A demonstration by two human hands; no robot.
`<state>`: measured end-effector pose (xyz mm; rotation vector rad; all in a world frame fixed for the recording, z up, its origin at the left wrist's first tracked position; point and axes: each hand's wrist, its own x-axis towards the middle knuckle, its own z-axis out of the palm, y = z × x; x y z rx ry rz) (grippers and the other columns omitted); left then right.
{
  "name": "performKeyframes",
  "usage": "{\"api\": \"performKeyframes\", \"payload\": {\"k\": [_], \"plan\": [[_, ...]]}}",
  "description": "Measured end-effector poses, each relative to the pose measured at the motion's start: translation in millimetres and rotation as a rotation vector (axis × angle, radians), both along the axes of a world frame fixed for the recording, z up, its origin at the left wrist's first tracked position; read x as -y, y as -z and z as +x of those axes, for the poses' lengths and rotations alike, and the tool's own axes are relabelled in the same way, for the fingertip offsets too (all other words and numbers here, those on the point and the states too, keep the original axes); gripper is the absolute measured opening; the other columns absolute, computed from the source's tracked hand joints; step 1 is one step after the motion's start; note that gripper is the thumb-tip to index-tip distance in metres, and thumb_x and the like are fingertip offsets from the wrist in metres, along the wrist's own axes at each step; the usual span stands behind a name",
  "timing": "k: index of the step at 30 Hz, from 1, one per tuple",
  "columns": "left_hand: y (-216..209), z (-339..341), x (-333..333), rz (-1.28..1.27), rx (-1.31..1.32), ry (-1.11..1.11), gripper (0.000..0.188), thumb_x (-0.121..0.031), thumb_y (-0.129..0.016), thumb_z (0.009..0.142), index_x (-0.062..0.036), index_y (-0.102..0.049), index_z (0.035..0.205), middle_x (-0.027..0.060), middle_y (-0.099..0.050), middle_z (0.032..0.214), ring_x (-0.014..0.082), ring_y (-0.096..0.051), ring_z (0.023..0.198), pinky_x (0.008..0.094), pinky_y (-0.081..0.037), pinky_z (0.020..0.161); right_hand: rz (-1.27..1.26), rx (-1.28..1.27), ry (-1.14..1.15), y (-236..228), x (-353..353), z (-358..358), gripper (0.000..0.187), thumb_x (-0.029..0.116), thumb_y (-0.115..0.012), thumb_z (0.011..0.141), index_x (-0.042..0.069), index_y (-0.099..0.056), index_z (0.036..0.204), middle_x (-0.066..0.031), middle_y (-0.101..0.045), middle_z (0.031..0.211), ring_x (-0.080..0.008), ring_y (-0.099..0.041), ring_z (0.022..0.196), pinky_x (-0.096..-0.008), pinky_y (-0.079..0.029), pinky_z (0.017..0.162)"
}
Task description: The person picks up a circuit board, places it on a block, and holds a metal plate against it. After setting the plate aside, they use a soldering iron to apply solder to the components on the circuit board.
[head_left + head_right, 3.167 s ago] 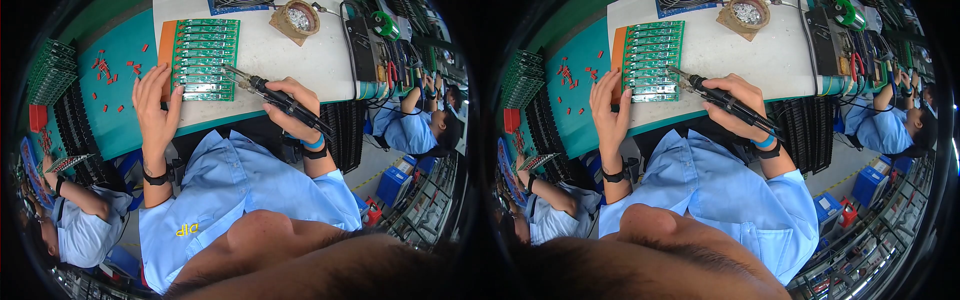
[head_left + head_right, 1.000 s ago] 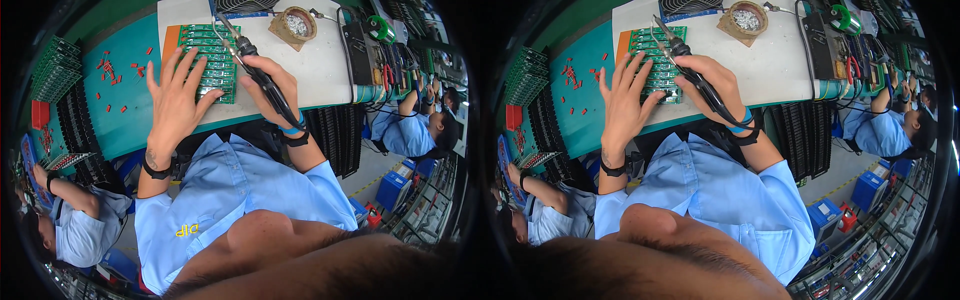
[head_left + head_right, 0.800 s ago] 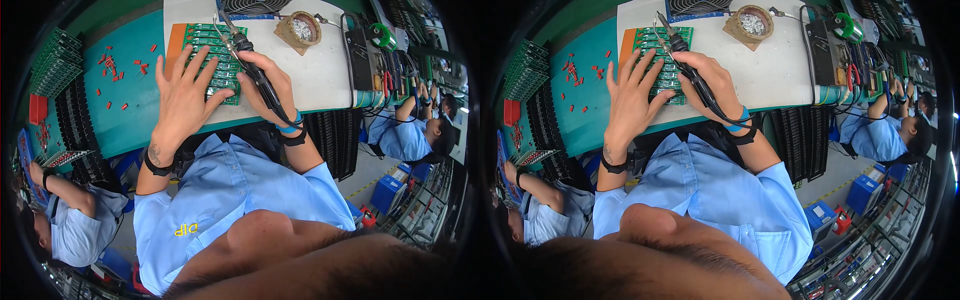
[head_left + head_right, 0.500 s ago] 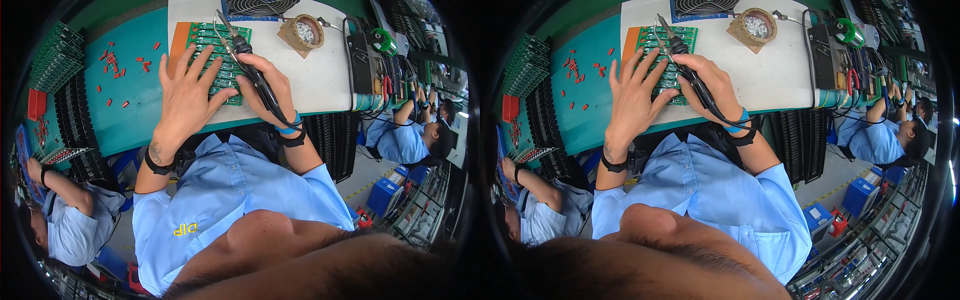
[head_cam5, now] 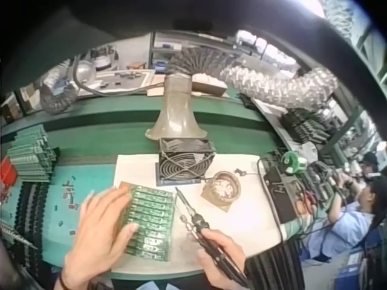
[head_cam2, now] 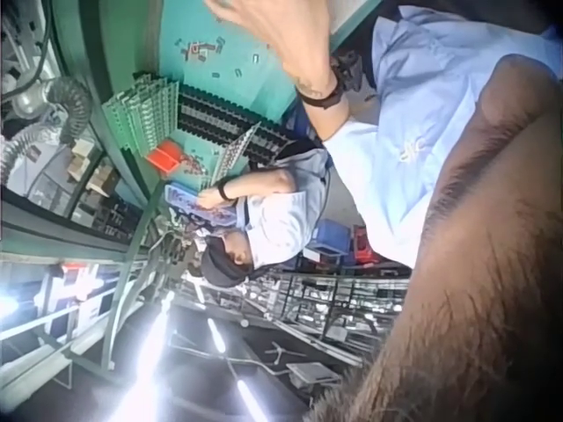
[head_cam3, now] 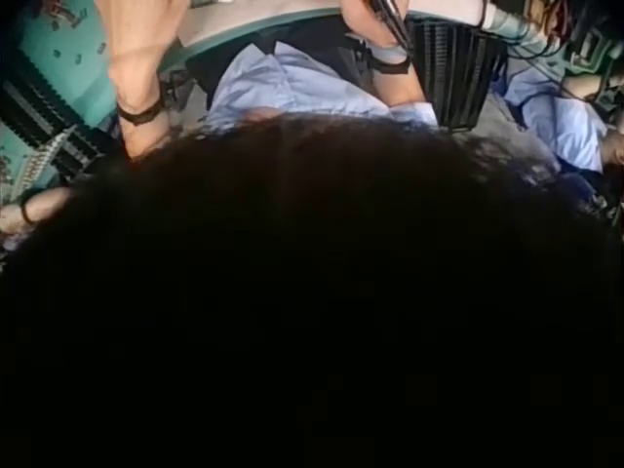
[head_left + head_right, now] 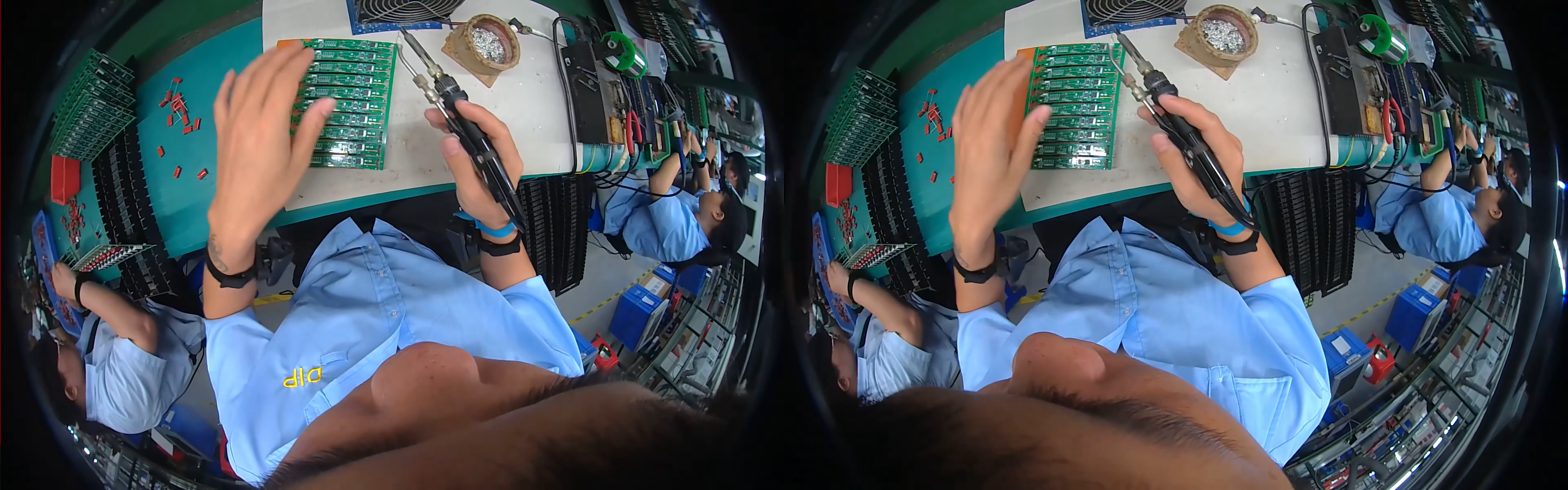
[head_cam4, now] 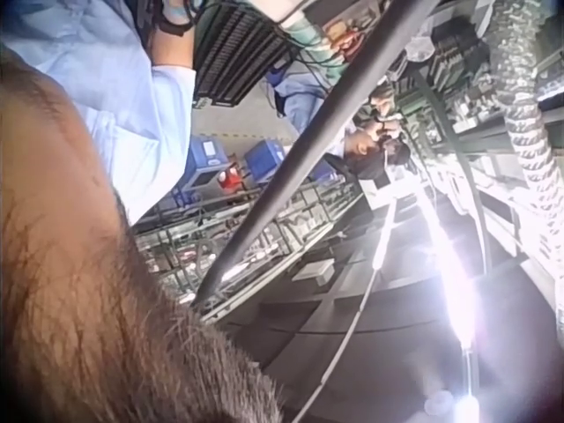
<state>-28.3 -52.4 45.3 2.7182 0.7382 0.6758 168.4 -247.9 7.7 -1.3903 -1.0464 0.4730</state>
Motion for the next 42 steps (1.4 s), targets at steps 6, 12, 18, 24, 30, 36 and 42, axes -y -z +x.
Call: {"api": "performKeyframes", "payload": {"k": [6, 12, 18, 24, 30, 36, 42], "plan": [[5, 17, -35, -0.021, -0.143, 0.174, 0.04, -0.023, -0.076, 0.097, -0.0081, -0.07, 0.134, 0.0115, -0.065, 0.144, 0.0323, -0.057, 0.138, 0.0565, -0.034, 0.122, -0.037, 0.122, -0.035, -15, 16, 6, 0.04, 0.005, -0.073, 0.098, -0.005, -0.062, 0.134, -0.0189, -0.075, 0.111, -0.0257, -0.073, 0.104, -0.0319, -0.055, 0.087], [30, 21, -48, -0.07, -0.144, 0.194, 0.038, -0.021, -0.075, 0.097, -0.0088, -0.073, 0.133, 0.0107, -0.064, 0.148, 0.0346, -0.055, 0.142, 0.0551, -0.033, 0.124, -0.069, 0.265, -0.097, -16, 24, 15, 0.035, 0.002, -0.08, 0.088, -0.008, -0.07, 0.12, -0.0158, -0.07, 0.095, -0.0236, -0.066, 0.083, -0.0338, -0.053, 0.078], [38, 24, -41, -0.052, -0.066, 0.138, 0.037, -0.024, -0.079, 0.095, -0.0088, -0.075, 0.129, 0.0099, -0.066, 0.147, 0.0338, -0.053, 0.145, 0.0557, -0.032, 0.125, -0.116, 0.21, -0.099, -12, 21, 13, 0.04, -0.002, -0.083, 0.076, -0.002, -0.075, 0.115, -0.015, -0.075, 0.096, -0.0261, -0.07, 0.084, -0.0349, -0.054, 0.077], [44, 27, -39, -0.022, -0.017, 0.134, 0.038, -0.03, -0.081, 0.094, -0.0094, -0.075, 0.126, 0.011, -0.067, 0.142, 0.0338, -0.056, 0.141, 0.0616, -0.033, 0.123, -0.089, 0.276, -0.147, -6, 12, 17, 0.042, -0.005, -0.082, 0.077, -0.006, -0.071, 0.117, -0.0156, -0.072, 0.094, -0.0247, -0.068, 0.082, -0.0335, -0.052, 0.076], [47, 28, -38, -0.022, -0.021, 0.137, 0.04, -0.029, -0.082, 0.093, -0.0099, -0.074, 0.127, 0.0114, -0.067, 0.142, 0.034, -0.056, 0.14, 0.0623, -0.033, 0.122, -0.098, 0.28, -0.145, -4, 9, 17, 0.042, -0.006, -0.082, 0.077, -0.006, -0.072, 0.118, -0.0149, -0.072, 0.093, -0.0248, -0.068, 0.083, -0.0337, -0.053, 0.077], [48, 27, -38, -0.017, -0.021, 0.137, 0.04, -0.028, -0.082, 0.093, -0.0091, -0.073, 0.127, 0.0115, -0.067, 0.142, 0.0339, -0.056, 0.14, 0.0624, -0.034, 0.122, -0.112, 0.282, -0.143, -4, 7, 17, 0.042, -0.006, -0.082, 0.077, -0.006, -0.072, 0.118, -0.0147, -0.072, 0.093, -0.0249, -0.069, 0.084, -0.0339, -0.053, 0.077], [48, 27, -37, -0.018, -0.012, 0.137, 0.04, -0.028, -0.082, 0.093, -0.0081, -0.073, 0.127, 0.0115, -0.067, 0.142, 0.0338, -0.057, 0.139, 0.0624, -0.034, 0.122, -0.117, 0.278, -0.148, -5, 6, 17, 0.043, -0.007, -0.082, 0.076, -0.005, -0.072, 0.118, -0.0146, -0.072, 0.093, -0.025, -0.069, 0.084, -0.0337, -0.053, 0.077]]}}
